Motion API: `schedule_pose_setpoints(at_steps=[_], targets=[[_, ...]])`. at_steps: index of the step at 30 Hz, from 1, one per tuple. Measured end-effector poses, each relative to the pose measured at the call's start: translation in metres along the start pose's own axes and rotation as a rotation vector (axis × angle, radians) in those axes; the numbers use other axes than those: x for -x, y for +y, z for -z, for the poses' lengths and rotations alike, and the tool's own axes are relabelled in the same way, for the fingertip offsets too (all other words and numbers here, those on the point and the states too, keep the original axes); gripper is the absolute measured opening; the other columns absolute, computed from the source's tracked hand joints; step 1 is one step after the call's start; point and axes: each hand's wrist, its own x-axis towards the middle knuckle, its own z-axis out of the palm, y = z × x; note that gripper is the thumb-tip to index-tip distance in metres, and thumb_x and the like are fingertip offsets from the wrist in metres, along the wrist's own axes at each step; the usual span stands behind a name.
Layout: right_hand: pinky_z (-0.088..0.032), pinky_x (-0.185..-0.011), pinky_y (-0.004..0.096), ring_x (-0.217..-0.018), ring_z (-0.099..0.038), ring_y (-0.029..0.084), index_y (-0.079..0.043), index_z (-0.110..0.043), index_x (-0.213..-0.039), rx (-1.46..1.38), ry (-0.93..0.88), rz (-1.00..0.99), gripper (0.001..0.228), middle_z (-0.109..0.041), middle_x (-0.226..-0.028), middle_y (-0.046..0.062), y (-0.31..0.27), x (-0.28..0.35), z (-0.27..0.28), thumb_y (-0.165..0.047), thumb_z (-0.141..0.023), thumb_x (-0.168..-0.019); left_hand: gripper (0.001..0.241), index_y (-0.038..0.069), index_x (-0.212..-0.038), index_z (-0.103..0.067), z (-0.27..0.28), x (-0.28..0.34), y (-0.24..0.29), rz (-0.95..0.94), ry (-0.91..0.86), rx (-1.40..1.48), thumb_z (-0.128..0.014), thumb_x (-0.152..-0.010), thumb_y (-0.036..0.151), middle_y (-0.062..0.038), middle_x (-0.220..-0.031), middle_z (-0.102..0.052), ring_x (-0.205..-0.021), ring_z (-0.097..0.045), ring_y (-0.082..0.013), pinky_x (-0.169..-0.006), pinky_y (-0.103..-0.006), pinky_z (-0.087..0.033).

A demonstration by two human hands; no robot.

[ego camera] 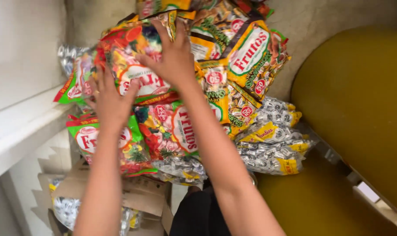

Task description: Sorting and packing packaged candy, snacks, and products into boxes and buckets inside a storeroom.

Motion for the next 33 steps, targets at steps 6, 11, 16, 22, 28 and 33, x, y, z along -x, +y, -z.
schedule_pose_setpoints(at_steps=[6, 11, 16, 22, 28, 33], targets=[[-0.044, -0.122, 0.042, -0.15, -0.054, 0.034, -0.009, -0.04, -0.159, -0.487, -0.002, 0.123, 0.063, -0.055, -0.159, 0.02, 0.168, -0.036, -0.005, -0.026, -0.069, -0.106, 0.095, 0.012, -0.159, -0.043, -0.03, -0.008, 0.024, 0.032, 0.126, -0.081, -0.054, -0.091, 0.077, -0.02, -0.168, -0.025, -0.154, -0.017, -0.0473, -0.11, -0.083, -0.005], [-0.056, -0.084, 0.036, -0.103, -0.063, 0.028, 0.002, -0.046, -0.146, -0.259, 0.584, 0.013, 0.071, -0.063, -0.119, 0.024, 0.342, -0.133, 0.027, -0.013, -0.084, -0.089, 0.091, 0.012, -0.158, -0.045, -0.045, -0.011, 0.016, -0.027, 0.231, -0.201, -0.051, -0.093, 0.076, -0.019, -0.169, -0.027, -0.156, -0.018, -0.0465, -0.107, -0.0853, -0.007], [-0.055, -0.097, 0.045, -0.117, -0.064, 0.039, 0.001, -0.06, -0.137, -0.232, 0.463, -0.16, 0.065, -0.07, -0.129, 0.023, 0.328, -0.156, 0.0, -0.032, -0.092, -0.091, 0.092, 0.012, -0.158, -0.045, -0.051, -0.015, 0.01, -0.024, 0.224, -0.152, -0.052, -0.092, 0.077, -0.019, -0.168, -0.028, -0.154, -0.016, -0.0457, -0.108, -0.0853, -0.007], [-0.042, -0.117, 0.046, -0.138, -0.054, 0.04, -0.004, -0.05, -0.148, -0.019, 0.537, 0.03, 0.061, -0.059, -0.147, 0.018, 0.136, -0.024, 0.037, -0.021, -0.077, -0.095, 0.088, 0.01, -0.156, -0.048, -0.051, -0.014, 0.007, -0.074, 0.262, -0.112, -0.055, -0.095, 0.074, -0.019, -0.165, -0.033, -0.154, -0.015, -0.0461, -0.106, -0.0858, -0.008], [-0.033, -0.128, 0.048, -0.154, -0.04, 0.04, -0.005, -0.053, -0.141, -0.142, 0.192, 0.215, 0.06, -0.045, -0.161, 0.018, -0.09, 0.151, 0.17, -0.009, -0.076, -0.085, 0.06, 0.009, -0.142, -0.058, -0.008, 0.074, 0.002, -0.141, 0.163, 0.033, -0.056, -0.099, 0.05, -0.016, -0.151, -0.054, -0.146, -0.038, -0.0406, -0.114, -0.0706, -0.023], [-0.045, -0.116, 0.041, -0.135, -0.056, 0.031, -0.012, -0.053, -0.138, -0.073, 0.394, -0.037, 0.059, -0.054, -0.149, 0.014, -0.1, 0.226, 0.357, -0.009, -0.08, -0.085, 0.057, 0.011, -0.155, -0.049, 0.042, 0.282, -0.029, -0.009, 0.192, -0.04, -0.053, -0.104, 0.034, -0.012, -0.162, -0.045, -0.151, -0.033, -0.0383, -0.112, -0.0713, -0.02]])
